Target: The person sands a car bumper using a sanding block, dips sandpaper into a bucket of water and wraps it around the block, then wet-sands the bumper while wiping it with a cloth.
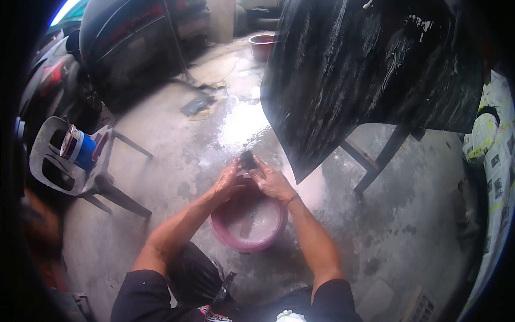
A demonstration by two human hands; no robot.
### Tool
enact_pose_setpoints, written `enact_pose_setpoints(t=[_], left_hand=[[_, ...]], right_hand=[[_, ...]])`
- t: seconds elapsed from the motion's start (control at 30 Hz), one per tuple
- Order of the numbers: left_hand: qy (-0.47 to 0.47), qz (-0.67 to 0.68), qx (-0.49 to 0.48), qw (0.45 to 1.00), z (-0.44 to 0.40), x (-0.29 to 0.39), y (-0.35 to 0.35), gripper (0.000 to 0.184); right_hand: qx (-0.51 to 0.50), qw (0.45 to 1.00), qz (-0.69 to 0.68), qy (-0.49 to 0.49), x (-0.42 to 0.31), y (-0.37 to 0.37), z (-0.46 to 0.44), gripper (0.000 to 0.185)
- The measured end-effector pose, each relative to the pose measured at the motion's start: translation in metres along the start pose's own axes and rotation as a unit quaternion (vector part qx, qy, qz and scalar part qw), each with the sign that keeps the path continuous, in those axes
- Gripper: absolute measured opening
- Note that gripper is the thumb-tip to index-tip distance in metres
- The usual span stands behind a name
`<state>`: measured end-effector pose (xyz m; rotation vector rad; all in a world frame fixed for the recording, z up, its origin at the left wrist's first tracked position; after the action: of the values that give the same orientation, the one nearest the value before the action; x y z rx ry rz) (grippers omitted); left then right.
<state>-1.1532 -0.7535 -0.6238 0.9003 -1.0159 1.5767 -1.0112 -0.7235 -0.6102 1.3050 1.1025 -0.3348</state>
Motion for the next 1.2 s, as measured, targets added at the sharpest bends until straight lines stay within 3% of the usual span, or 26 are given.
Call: enact_pose_setpoints(t=[0.03, 0.13, 0.2, 0.33, 0.4, 0.43, 0.5, 0.6, 0.67, 0.73, 0.83, 0.93, 1.03, 1.07, 1.1, 1.13, 1.2], left_hand=[[0.05, 0.173, -0.021, 0.983, 0.005, -0.004, -0.009, 0.067], [0.057, 0.226, -0.05, 0.971, -0.008, -0.005, 0.007, 0.067], [0.07, 0.298, -0.06, 0.95, -0.008, -0.005, 0.005, 0.064], [0.076, 0.217, -0.029, 0.973, 0.002, 0.004, 0.011, 0.063], [-0.084, 0.092, -0.091, 0.988, 0.006, 0.026, 0.014, 0.06], [-0.084, 0.092, -0.093, 0.988, 0.003, 0.025, 0.016, 0.06], [0.051, 0.223, -0.1, 0.968, 0.005, 0.013, 0.01, 0.062], [0.079, 0.211, -0.144, 0.964, 0.009, 0.01, 0.001, 0.072], [0.076, 0.198, -0.136, 0.968, 0.018, 0.014, -0.007, 0.077], [0.073, 0.183, -0.126, 0.972, 0.016, 0.01, -0.005, 0.081], [0.063, 0.203, -0.191, 0.958, 0.002, 0.0, -0.007, 0.081], [0.028, 0.255, -0.11, 0.96, 0.005, 0.008, -0.006, 0.071], [-0.019, 0.274, -0.138, 0.952, 0.007, 0.009, -0.009, 0.063], [-0.146, 0.138, -0.163, 0.966, 0.003, 0.016, -0.005, 0.06], [-0.268, -0.003, -0.185, 0.946, 0.01, 0.03, -0.009, 0.059], [-0.267, -0.004, -0.187, 0.945, 0.007, 0.028, -0.005, 0.059], [-0.096, 0.11, -0.19, 0.971, -0.003, 0.011, -0.001, 0.055]], right_hand=[[0.001, 1.0, -0.001, 0.004, -0.01, -0.007, 0.001, 0.062], [0.086, 0.962, 0.229, 0.125, -0.07, -0.005, 0.014, 0.061], [0.089, 0.968, 0.204, 0.113, -0.063, -0.013, 0.008, 0.063], [0.125, 0.965, 0.206, 0.101, -0.059, -0.013, 0.007, 0.072], [0.131, 0.965, 0.196, 0.113, -0.06, -0.008, 0.009, 0.073], [0.135, 0.966, 0.183, 0.126, -0.062, -0.005, 0.009, 0.074], [0.123, 0.976, 0.157, 0.086, -0.05, -0.001, 0.004, 0.074], [0.125, 0.983, 0.136, 0.016, -0.04, 0.004, 0.005, 0.074], [0.139, 0.98, 0.144, -0.011, -0.034, 0.007, 0.006, 0.074], [0.187, 0.967, 0.174, 0.026, -0.033, 0.007, 0.007, 0.075], [0.221, 0.966, 0.131, 0.026, -0.035, 0.014, 0.009, 0.075], [0.199, 0.972, 0.123, 0.011, -0.038, 0.008, 0.009, 0.078], [0.19, 0.979, 0.075, 0.004, -0.042, -0.002, 0.008, 0.078], [0.193, 0.977, 0.089, 0.012, -0.04, -0.006, 0.006, 0.075], [0.195, 0.977, 0.089, 0.011, -0.04, -0.006, 0.006, 0.075], [0.21, 0.972, 0.102, 0.021, -0.042, -0.003, 0.007, 0.074], [0.223, 0.967, 0.117, 0.03, -0.045, 0.0, 0.01, 0.073]])
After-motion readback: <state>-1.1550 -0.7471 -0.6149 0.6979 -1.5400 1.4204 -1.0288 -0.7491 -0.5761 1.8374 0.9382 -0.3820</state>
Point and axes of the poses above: each hand's wrist, its own z-axis away from the middle knuckle, its own y-axis out of the back of the hand, x = y × z, the point moved 9 cm from there along -z, towards the middle knuckle, and after that the axes turned 10 degrees about z, right-handed, at the moved point
